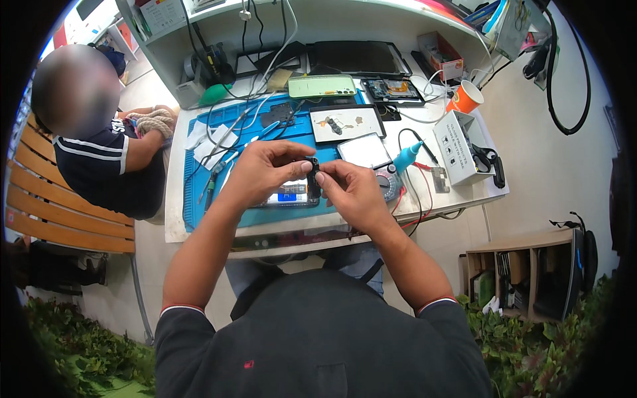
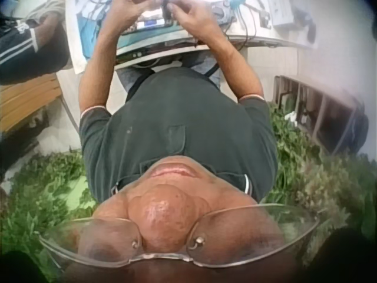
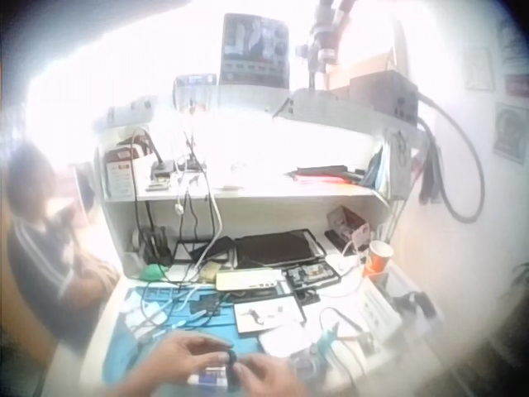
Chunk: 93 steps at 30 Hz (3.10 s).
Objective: The person works on the internal components of a disassembled mobile phone, using a small tool to press on connectors and cables.
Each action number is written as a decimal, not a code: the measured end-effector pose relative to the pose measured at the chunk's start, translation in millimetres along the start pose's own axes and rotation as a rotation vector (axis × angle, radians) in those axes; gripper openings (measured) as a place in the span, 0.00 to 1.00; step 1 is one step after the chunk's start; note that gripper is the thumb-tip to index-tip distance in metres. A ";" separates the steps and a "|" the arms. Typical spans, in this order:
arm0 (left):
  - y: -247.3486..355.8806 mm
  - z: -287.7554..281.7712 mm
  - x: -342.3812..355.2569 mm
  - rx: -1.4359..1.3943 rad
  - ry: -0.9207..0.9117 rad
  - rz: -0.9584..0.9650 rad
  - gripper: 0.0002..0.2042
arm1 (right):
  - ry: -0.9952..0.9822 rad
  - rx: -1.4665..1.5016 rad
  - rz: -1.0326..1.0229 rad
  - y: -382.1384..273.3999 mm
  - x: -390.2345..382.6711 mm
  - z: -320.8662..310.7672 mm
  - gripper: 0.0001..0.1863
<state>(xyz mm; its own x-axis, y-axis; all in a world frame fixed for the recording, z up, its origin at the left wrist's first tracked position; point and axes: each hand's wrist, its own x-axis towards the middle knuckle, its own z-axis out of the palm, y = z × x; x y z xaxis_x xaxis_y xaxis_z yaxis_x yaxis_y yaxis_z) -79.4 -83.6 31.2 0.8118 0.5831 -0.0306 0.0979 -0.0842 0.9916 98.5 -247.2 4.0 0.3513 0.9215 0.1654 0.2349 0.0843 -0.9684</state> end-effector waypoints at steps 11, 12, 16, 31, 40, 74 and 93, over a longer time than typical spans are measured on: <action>-20.4 -25.3 24.5 -0.025 -0.045 -0.115 0.18 | -0.034 -0.546 -0.327 17.3 -27.6 -8.5 0.17; -21.5 -23.2 24.5 -0.002 -0.051 -0.132 0.18 | -0.066 -0.606 -0.347 19.2 -31.2 -6.8 0.20; -28.3 -23.6 32.0 0.076 -0.107 -0.174 0.18 | -0.200 -0.788 -0.326 19.0 -41.9 -1.9 0.28; -30.2 -10.7 53.7 0.114 -0.233 -0.331 0.12 | -0.204 -0.821 -0.357 23.2 -56.0 -5.0 0.31; -25.9 -6.5 50.4 0.203 -0.212 -0.348 0.12 | -0.227 -0.912 -0.452 25.0 -64.9 -1.6 0.30; -31.8 -13.3 72.5 0.617 -0.252 -0.181 0.11 | -0.285 -0.988 -0.410 19.9 -44.3 11.1 0.21; 14.5 3.0 117.5 0.911 -0.574 -0.301 0.09 | -0.347 -1.021 -0.375 6.3 -37.9 18.3 0.25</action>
<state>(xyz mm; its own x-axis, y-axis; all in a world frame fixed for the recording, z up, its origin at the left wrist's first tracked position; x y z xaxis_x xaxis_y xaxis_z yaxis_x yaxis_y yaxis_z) 19.1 -18.7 41.6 0.8066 0.2398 -0.5404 0.5291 -0.7005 0.4790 70.1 -274.6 -11.8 -0.1290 0.9717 0.1977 0.9551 0.1754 -0.2387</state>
